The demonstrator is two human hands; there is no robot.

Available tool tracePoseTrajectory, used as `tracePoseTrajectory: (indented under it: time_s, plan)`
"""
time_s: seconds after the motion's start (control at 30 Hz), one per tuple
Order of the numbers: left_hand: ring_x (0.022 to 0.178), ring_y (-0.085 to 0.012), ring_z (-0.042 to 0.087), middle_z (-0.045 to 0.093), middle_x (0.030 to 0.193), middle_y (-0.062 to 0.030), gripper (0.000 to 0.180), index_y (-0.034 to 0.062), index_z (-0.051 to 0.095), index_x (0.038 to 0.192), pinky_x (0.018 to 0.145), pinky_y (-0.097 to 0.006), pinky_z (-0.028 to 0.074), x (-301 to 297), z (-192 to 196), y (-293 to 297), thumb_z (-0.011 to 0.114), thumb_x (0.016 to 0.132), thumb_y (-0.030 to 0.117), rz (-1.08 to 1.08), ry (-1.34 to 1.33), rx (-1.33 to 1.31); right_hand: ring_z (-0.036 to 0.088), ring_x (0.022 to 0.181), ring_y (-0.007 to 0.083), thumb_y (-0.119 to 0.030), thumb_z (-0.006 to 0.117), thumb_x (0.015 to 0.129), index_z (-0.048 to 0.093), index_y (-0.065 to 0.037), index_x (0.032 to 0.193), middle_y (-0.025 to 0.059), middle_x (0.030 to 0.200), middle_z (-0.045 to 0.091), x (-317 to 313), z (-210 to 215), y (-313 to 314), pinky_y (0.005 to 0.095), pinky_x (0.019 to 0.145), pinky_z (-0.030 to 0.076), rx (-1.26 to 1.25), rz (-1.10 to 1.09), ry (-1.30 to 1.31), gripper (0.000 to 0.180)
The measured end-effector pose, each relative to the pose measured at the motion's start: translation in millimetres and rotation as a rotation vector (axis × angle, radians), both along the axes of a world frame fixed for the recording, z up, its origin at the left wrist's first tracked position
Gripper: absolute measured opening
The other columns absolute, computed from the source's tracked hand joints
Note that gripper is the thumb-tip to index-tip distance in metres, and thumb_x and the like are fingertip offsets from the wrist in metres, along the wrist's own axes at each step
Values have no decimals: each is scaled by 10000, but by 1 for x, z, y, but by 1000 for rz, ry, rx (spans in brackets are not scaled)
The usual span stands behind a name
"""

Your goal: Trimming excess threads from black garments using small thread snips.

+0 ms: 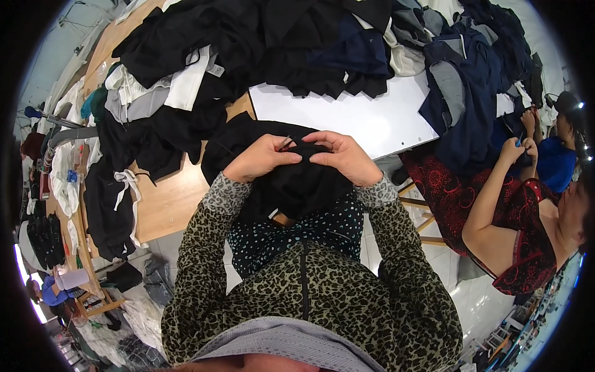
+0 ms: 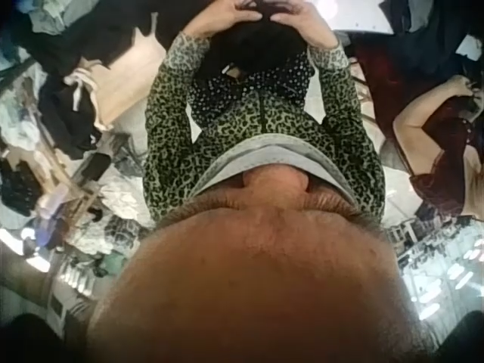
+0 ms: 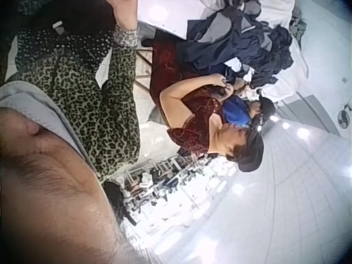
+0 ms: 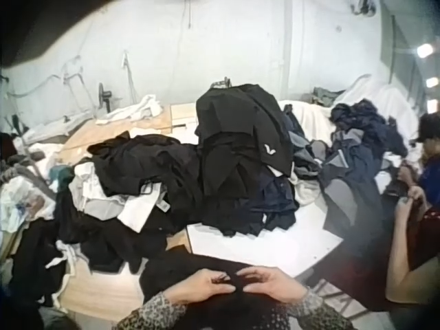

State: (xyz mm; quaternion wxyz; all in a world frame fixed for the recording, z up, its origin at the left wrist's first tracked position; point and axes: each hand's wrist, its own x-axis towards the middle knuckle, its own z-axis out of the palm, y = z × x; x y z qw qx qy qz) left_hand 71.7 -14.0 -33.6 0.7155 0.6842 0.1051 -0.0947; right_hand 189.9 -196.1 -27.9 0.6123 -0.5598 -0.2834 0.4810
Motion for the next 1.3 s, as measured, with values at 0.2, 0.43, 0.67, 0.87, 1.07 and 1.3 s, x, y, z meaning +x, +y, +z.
tracePoseTrajectory:
  time_s: [0.2,0.43,0.67,0.87,1.07,1.3]
  plan:
    - [696,-22,458,561,741,51,140,-21,617,852,629,-202,397,-7,-13,-10,676,811,99,173,-48,-107,527,855,68,66,578,815,488,-7,1244,10,938,575,-1,-5,-6,176,791,434,1,-84,-25,445]
    - [634,-100,572,637,734,-87,121,-8,607,850,550,-276,421,-10,-28,-17,635,820,105,359,-153,687,506,791,58,66,562,825,477,-27,1198,3,859,547,-20,-27,8,177,703,401,89,-425,-427,394]
    - [627,-23,472,548,691,57,161,-4,632,835,568,-182,378,-26,-15,9,695,805,141,199,40,-31,538,834,75,34,557,853,464,-16,1235,30,869,600,-12,-13,4,179,774,418,32,-303,53,396]
    - [699,-28,478,564,749,33,226,-28,620,877,630,-188,405,-21,-17,6,725,768,140,142,-62,-31,543,834,77,25,550,865,428,-7,1277,29,866,598,-19,-11,12,181,786,424,29,-243,65,431]
    - [678,-34,457,566,698,25,174,-42,615,857,605,-223,402,-12,-16,-5,696,777,89,173,-152,28,546,841,76,21,618,818,473,1,1236,44,927,603,-22,-2,17,208,791,455,22,-140,-104,443]
    - [610,-187,616,632,729,-134,163,27,663,856,564,-303,466,-16,-14,-9,679,746,147,160,-220,359,581,942,119,40,632,774,514,-8,1232,63,1090,606,-19,-13,9,227,808,469,-65,-71,-264,475]
